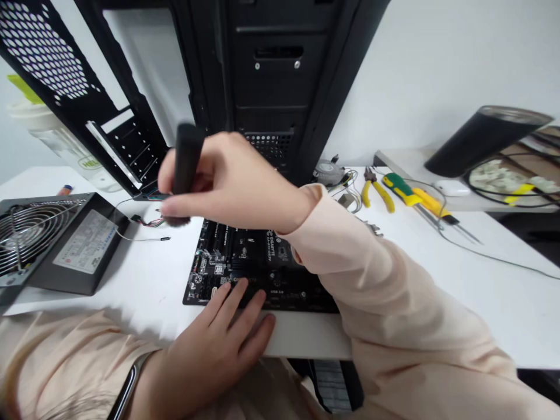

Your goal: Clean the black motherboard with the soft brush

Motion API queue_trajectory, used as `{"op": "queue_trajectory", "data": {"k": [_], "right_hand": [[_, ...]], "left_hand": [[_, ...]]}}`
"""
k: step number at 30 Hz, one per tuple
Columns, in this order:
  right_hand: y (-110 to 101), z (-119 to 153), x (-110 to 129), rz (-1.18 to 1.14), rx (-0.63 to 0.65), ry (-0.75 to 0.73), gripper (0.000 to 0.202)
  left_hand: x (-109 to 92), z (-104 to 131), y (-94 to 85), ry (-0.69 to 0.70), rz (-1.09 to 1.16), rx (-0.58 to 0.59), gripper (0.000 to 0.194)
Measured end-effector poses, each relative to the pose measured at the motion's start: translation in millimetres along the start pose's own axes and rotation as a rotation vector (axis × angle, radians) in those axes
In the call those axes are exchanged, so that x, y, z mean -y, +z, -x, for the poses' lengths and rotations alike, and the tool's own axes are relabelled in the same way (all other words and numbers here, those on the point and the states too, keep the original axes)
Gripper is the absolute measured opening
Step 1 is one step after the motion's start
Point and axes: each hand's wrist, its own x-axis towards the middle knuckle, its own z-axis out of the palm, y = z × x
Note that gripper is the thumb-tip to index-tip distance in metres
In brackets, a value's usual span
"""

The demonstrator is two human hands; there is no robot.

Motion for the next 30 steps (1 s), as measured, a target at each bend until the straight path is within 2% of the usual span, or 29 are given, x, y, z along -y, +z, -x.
{"op": "queue_trajectory", "data": {"k": [2, 5, 8, 11, 14, 18, 20, 23, 26, 28, 30], "right_hand": [[-17, 6, 15, 0.071, -0.14, -0.029, 0.008], [-44, 16, 33, 0.23, -0.293, -0.169, 0.008], [-66, 29, 35, 0.44, -0.286, -0.128, 0.012], [-76, 47, 22, 0.477, -0.243, -0.018, 0.016], [-70, 70, -4, 0.375, -0.223, 0.107, 0.013], [-47, 94, -41, 0.247, -0.175, 0.163, 0.012], [-33, 100, -51, 0.16, -0.129, 0.14, 0.009], [-16, 102, -55, 0.047, 0.026, 0.021, 0.011], [-13, 105, -55, 0.022, 0.173, -0.05, 0.015], [-18, 108, -56, 0.064, 0.178, -0.026, 0.015], [-24, 111, -58, 0.136, 0.072, 0.038, 0.013]], "left_hand": [[1, 1, 0.0, 0.029, 0.019, 0.01, 0.033], [2, 1, 0.0, 0.065, 0.043, 0.014, 0.032], [3, 2, 0.6, 0.093, 0.06, 0.01, 0.03], [2, 4, 1.9, 0.108, 0.065, -0.015, 0.028], [2, 4, 2.8, 0.101, 0.073, -0.012, 0.027], [2, 3, 2.4, 0.085, 0.073, -0.027, 0.028], [3, 1, 2.6, 0.084, 0.071, -0.046, 0.028], [1, 0, 5.0, 0.064, 0.085, -0.074, 0.024], [-2, -1, 8.8, 0.019, 0.12, -0.113, 0.021], [-3, -3, 10.5, 0.006, 0.133, -0.133, 0.02], [-2, -4, 10.7, 0.021, 0.132, -0.132, 0.02]]}}
